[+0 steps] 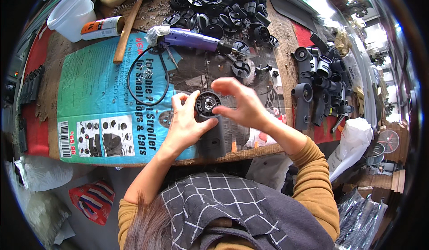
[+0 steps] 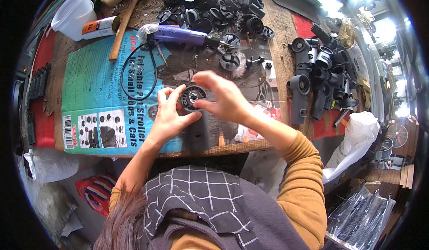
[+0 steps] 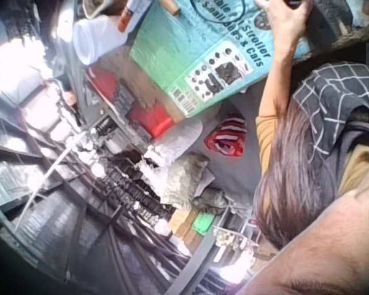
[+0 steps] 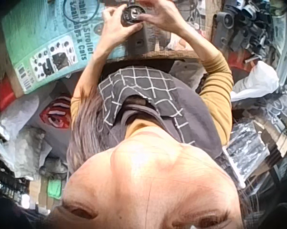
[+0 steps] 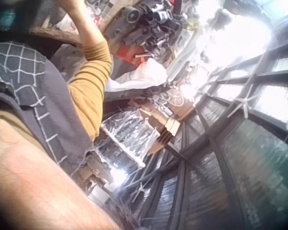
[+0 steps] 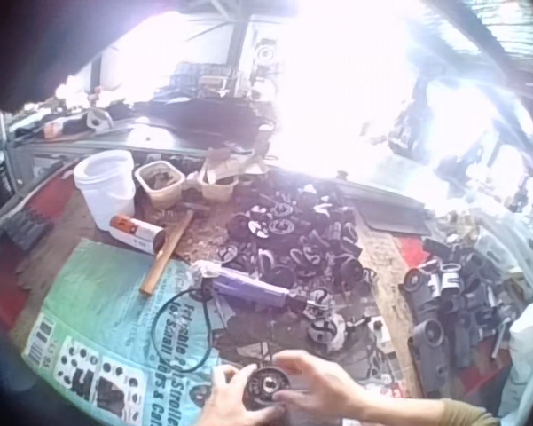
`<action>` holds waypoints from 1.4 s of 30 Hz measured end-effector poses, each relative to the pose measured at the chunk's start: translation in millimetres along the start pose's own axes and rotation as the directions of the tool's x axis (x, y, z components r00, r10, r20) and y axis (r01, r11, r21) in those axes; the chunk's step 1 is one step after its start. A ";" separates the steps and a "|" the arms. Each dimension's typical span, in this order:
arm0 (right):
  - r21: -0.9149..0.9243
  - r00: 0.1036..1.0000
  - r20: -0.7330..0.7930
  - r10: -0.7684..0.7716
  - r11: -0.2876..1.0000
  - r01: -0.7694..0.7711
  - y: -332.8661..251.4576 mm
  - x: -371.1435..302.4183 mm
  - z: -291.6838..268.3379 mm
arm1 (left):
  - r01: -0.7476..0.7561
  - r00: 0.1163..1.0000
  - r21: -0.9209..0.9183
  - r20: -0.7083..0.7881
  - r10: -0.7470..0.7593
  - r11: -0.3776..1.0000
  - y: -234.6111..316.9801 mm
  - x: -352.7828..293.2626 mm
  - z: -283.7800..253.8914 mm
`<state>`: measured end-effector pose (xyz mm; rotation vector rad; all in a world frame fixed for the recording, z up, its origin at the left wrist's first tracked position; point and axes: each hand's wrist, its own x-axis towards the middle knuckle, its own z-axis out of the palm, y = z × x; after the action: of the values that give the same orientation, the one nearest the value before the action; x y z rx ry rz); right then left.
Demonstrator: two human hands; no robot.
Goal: The person assembles small wheels by inserting bearings and hubs into wheel casings, then uses a heat gun to apply heat to the assembled parts. The person repeats this process for multiple wheels, placing finished units aside.
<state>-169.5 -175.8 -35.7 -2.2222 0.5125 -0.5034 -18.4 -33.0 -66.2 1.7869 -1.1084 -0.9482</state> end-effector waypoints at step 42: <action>-0.002 0.991 -0.132 0.012 1.000 -0.013 -17.5 -33.4 -5.4 | -0.212 0.976 0.315 0.028 0.214 0.925 -24.6 8.2 -4.7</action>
<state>-196.8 -151.4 -25.3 -2.1969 0.5958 -0.6468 -3.6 -32.4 -88.0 1.8681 -1.4848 -0.6599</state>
